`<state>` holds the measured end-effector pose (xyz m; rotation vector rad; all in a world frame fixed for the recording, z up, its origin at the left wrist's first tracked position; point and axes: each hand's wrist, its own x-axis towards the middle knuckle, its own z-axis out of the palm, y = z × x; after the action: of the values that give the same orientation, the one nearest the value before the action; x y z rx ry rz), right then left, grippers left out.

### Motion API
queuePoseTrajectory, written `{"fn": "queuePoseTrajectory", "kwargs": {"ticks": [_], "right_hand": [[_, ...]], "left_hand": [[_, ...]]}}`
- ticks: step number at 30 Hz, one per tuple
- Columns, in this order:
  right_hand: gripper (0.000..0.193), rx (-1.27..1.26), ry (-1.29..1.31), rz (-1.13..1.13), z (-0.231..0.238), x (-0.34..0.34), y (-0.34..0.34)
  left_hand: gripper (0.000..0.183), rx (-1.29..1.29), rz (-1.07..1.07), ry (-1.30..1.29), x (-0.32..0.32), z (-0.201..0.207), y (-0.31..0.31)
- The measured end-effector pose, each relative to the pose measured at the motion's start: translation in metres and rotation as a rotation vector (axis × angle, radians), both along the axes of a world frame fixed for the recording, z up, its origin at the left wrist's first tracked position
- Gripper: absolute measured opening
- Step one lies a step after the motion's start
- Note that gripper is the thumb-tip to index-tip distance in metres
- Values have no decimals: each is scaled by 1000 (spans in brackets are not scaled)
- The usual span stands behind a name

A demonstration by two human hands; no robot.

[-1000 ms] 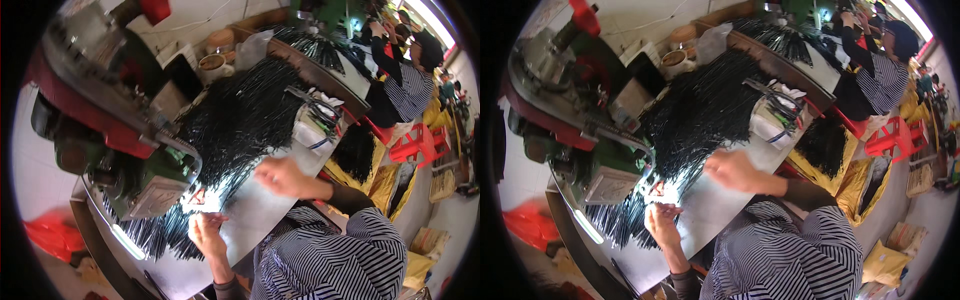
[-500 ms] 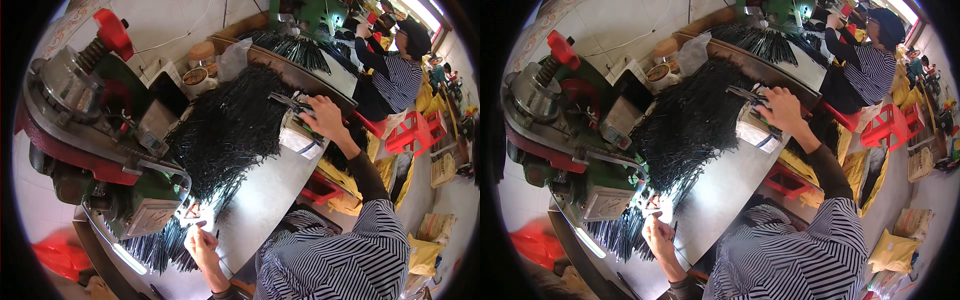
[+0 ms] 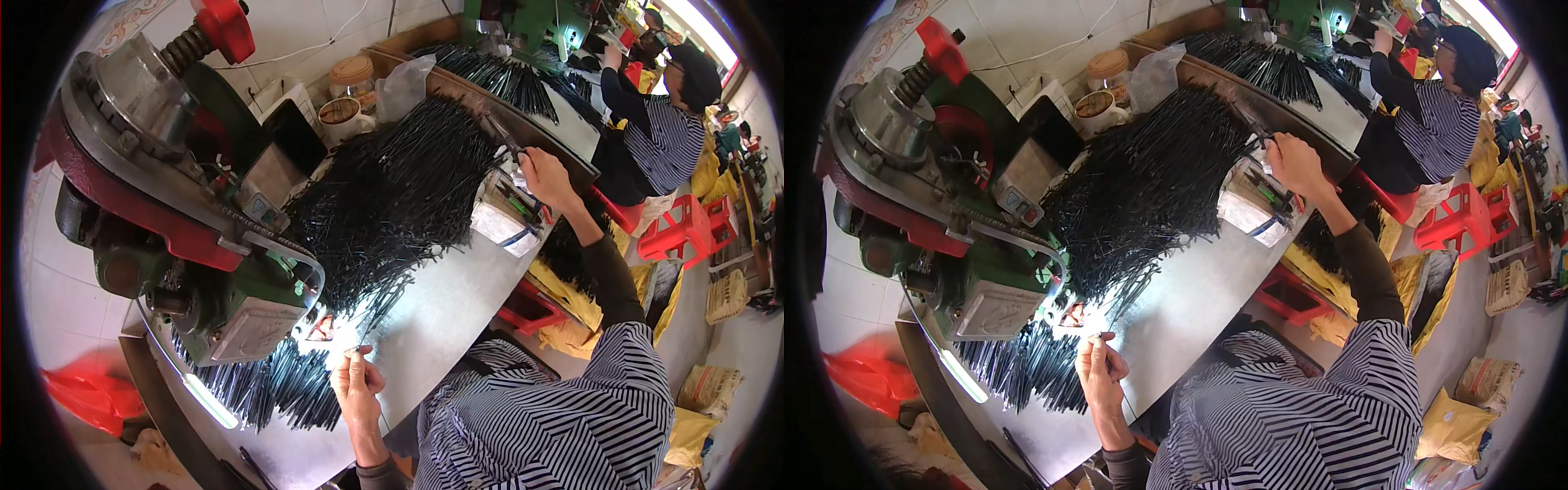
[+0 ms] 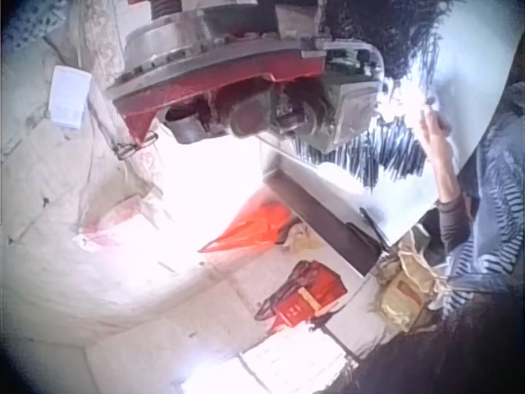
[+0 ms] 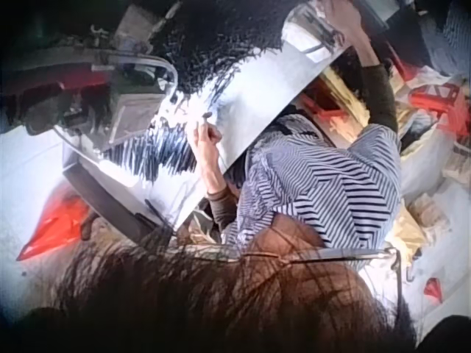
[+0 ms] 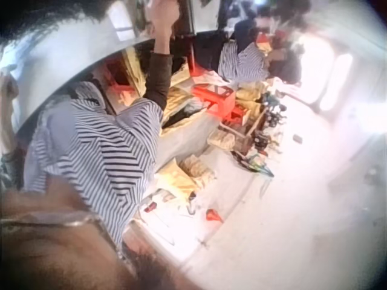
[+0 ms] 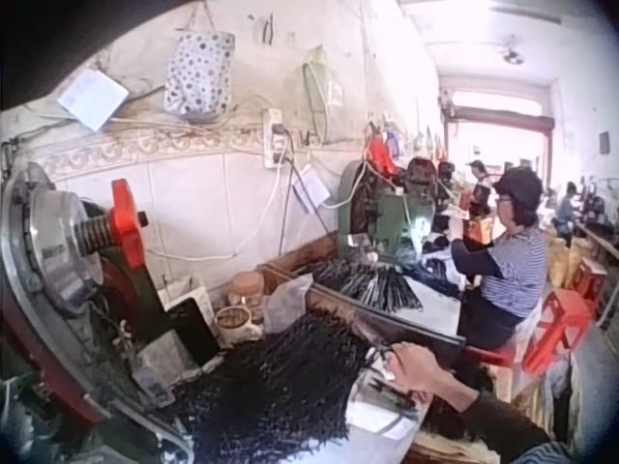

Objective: The person attaches small metal pieces onto the ends of thin rods using a pressing machine and pliers.

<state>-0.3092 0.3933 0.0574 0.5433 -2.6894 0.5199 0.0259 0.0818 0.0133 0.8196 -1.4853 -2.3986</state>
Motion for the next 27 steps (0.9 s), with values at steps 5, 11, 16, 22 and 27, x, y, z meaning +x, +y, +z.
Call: {"fn": "queuePoseTrajectory", "kwargs": {"ticks": [5, 11, 16, 22, 27], "right_hand": [[24, -712, -623, 50, 1, -13, 10], [22, -1466, -449, 314, 38, 12, -21], [27, -1211, -645, 542, 59, 91, -76], [35, -180, -758, 871, 7, 163, -139], [58, 76, -684, 976, 12, 192, -165]], "left_hand": [[23, -23, -30, 33, -2, 1, 7], [23, -1, 39, -21, 9, 0, 2], [23, 72, 36, 38, 1, 6, 5], [22, -115, 79, 83, 18, 22, 11], [20, -348, 158, 73, 41, 31, 12]]}}
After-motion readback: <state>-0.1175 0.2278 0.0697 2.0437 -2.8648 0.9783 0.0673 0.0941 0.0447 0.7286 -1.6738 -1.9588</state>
